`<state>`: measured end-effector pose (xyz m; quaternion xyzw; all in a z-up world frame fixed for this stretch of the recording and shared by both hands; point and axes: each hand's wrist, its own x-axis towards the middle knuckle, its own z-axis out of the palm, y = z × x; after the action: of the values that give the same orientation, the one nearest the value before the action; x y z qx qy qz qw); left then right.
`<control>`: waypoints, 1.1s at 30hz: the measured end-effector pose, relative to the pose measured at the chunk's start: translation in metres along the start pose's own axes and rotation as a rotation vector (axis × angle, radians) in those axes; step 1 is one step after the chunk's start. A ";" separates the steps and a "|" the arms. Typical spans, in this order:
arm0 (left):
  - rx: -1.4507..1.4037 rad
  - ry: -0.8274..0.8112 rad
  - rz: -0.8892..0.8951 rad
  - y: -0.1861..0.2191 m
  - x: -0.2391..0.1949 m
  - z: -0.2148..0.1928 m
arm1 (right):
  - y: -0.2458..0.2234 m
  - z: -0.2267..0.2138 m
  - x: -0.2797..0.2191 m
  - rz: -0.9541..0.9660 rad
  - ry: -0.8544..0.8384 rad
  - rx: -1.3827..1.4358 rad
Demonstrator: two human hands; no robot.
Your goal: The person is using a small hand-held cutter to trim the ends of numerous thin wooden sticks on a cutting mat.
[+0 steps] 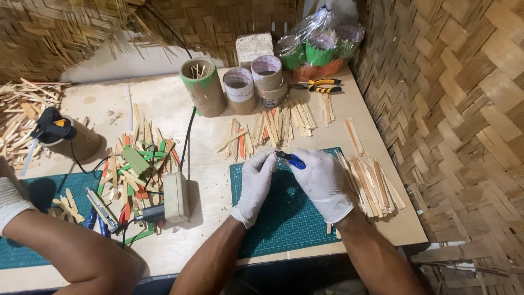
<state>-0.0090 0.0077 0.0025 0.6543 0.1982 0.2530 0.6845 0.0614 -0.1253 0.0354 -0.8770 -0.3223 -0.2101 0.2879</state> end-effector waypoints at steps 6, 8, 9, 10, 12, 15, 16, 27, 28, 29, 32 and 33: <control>-0.065 -0.051 -0.030 -0.001 0.005 0.000 | -0.003 0.019 0.014 0.527 -0.228 0.406; -0.134 -0.088 -0.063 0.010 0.006 -0.002 | 0.006 0.030 0.017 0.553 -0.242 0.496; -0.203 -0.130 -0.103 0.014 0.006 -0.002 | 0.011 0.036 0.017 0.586 -0.259 0.583; -0.204 -0.126 -0.103 0.017 0.006 -0.002 | 0.012 0.035 0.014 0.584 -0.261 0.582; -0.336 -0.198 -0.141 0.024 0.007 -0.001 | 0.013 0.033 0.011 0.841 -0.301 1.127; -0.455 -0.194 -0.167 -0.001 0.014 -0.002 | 0.027 0.039 0.016 0.995 -0.422 1.353; -0.454 -0.188 -0.163 -0.007 0.017 -0.003 | 0.033 0.041 0.016 0.990 -0.428 1.355; -0.641 -0.172 -0.182 -0.016 0.030 -0.010 | 0.040 0.044 0.011 0.605 -0.320 1.143; -0.639 -0.172 -0.181 -0.013 0.028 -0.010 | 0.043 0.044 0.011 0.604 -0.320 1.146; -0.636 -0.184 -0.194 -0.011 0.027 -0.010 | 0.046 0.043 0.011 0.537 -0.395 0.959; -0.674 -0.206 -0.227 -0.009 0.024 -0.010 | 0.048 0.039 0.009 0.438 -0.477 0.674; -0.716 -0.215 -0.253 -0.010 0.023 -0.010 | 0.047 0.036 0.007 0.409 -0.492 0.576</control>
<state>0.0038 0.0297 -0.0066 0.3674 0.1036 0.1500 0.9120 0.1056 -0.1281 -0.0051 -0.8307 -0.2462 0.1652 0.4712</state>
